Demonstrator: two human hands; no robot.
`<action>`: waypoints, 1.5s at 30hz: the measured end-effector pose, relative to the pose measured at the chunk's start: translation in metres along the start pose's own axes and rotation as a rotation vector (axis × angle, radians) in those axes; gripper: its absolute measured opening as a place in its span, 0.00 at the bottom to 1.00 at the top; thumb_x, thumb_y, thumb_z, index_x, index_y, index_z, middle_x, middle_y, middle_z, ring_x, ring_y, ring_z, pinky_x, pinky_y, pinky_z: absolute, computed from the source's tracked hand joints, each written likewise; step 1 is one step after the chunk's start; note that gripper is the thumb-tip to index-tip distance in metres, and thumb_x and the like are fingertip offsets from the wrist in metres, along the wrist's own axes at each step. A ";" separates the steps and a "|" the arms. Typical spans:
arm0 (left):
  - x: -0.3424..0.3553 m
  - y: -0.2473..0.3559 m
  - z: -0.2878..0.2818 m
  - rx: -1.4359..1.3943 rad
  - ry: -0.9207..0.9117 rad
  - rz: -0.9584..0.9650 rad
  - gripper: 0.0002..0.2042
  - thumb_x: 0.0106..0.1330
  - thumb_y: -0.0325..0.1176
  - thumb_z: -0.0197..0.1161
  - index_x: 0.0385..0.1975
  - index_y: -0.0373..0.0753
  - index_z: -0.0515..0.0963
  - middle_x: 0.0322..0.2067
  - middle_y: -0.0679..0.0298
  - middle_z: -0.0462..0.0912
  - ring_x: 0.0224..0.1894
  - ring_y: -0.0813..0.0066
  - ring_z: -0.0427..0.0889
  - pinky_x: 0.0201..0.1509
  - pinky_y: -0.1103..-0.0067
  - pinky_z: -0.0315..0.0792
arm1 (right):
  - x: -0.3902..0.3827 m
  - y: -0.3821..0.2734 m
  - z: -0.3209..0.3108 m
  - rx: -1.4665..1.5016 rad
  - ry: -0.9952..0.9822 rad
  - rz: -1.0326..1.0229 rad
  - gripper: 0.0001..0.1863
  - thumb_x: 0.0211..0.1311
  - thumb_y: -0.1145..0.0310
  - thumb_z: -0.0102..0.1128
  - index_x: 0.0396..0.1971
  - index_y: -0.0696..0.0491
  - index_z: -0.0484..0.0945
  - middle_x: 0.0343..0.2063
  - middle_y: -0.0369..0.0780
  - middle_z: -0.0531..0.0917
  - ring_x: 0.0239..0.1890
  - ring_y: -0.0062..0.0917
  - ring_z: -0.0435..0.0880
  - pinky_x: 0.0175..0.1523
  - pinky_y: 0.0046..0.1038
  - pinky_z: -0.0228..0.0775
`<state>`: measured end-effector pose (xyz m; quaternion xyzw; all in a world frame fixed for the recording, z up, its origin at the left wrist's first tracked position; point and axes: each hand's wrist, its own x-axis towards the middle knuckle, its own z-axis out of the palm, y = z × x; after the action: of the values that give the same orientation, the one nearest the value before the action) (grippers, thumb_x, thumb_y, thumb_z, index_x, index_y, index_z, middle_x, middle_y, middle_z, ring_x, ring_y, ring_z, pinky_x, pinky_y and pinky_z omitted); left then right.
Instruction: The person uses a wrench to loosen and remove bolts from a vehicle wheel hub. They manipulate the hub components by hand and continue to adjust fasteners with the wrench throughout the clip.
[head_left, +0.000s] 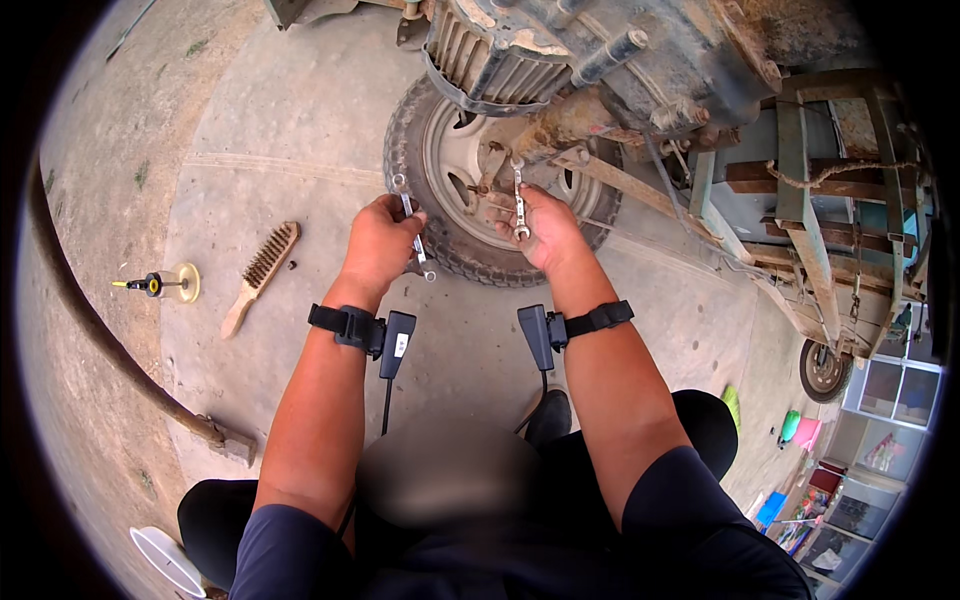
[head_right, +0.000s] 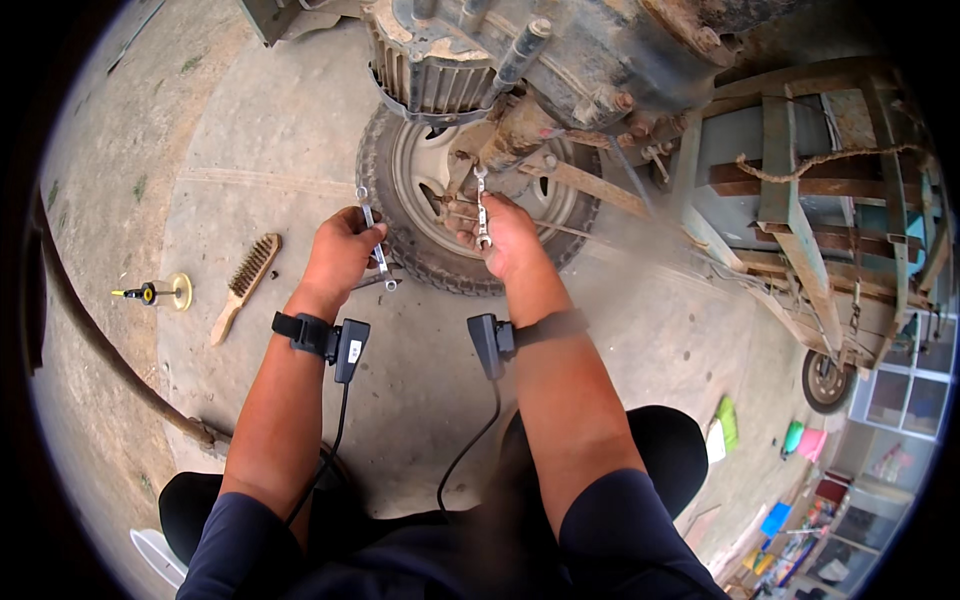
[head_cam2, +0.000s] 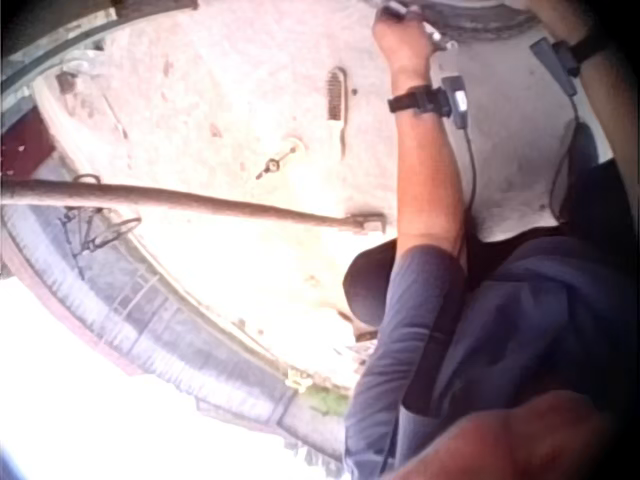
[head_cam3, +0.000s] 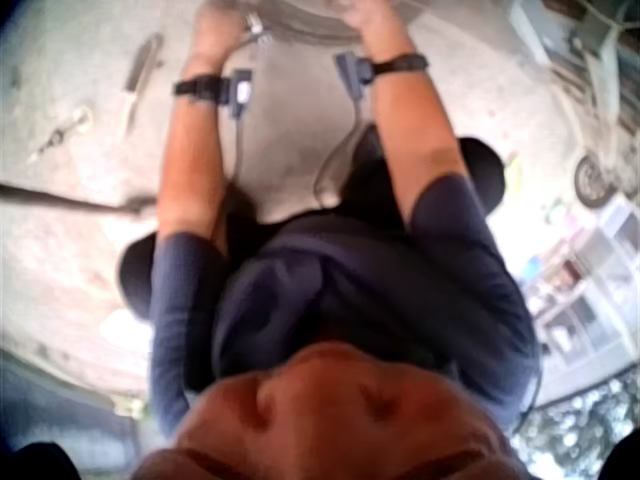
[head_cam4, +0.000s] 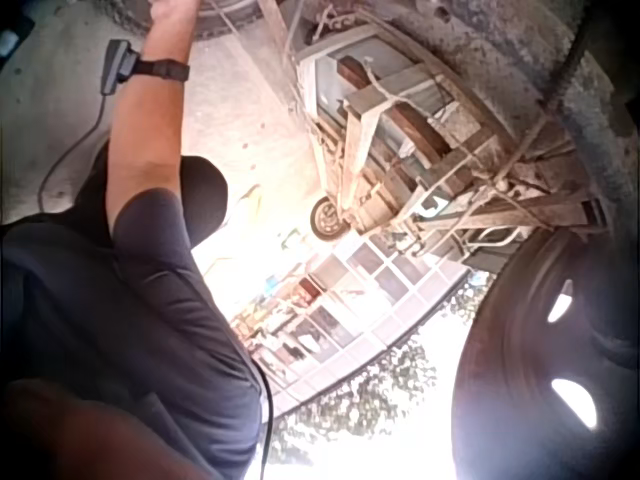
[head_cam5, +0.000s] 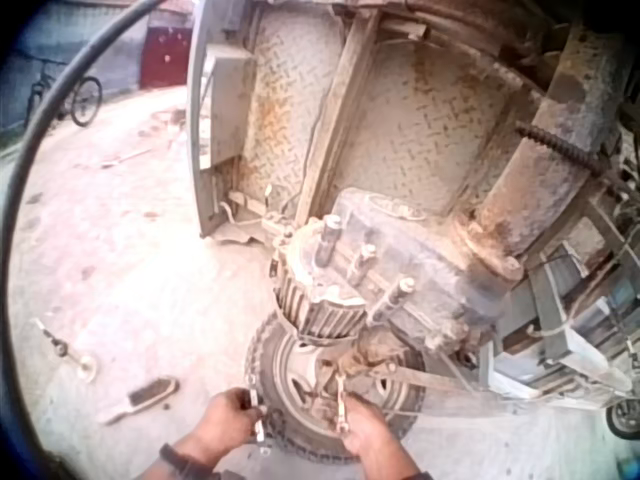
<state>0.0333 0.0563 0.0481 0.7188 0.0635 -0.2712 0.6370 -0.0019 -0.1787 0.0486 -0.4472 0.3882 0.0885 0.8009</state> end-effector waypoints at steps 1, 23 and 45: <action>0.000 0.001 0.000 -0.002 -0.004 0.002 0.06 0.70 0.28 0.63 0.40 0.33 0.77 0.29 0.65 0.81 0.30 0.77 0.81 0.31 0.78 0.74 | 0.003 0.002 -0.004 -0.019 -0.003 -0.023 0.12 0.79 0.60 0.46 0.49 0.50 0.75 0.39 0.41 0.87 0.34 0.32 0.88 0.35 0.30 0.75; -0.005 0.014 0.000 -0.111 0.049 0.025 0.07 0.70 0.27 0.63 0.42 0.32 0.76 0.28 0.65 0.80 0.29 0.77 0.80 0.29 0.79 0.71 | -0.027 -0.026 -0.007 -0.236 0.035 -0.269 0.12 0.66 0.72 0.51 0.45 0.58 0.79 0.36 0.41 0.87 0.30 0.28 0.88 0.40 0.28 0.76; -0.003 0.009 0.000 -0.065 0.036 0.027 0.08 0.70 0.28 0.63 0.44 0.32 0.76 0.31 0.65 0.81 0.30 0.78 0.81 0.30 0.79 0.71 | 0.031 0.030 -0.023 -0.773 0.423 -0.438 0.18 0.66 0.66 0.51 0.53 0.57 0.78 0.36 0.53 0.86 0.40 0.47 0.86 0.48 0.41 0.74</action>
<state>0.0342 0.0560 0.0574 0.7031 0.0739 -0.2474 0.6625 -0.0076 -0.1854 0.0007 -0.7909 0.3780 -0.0372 0.4799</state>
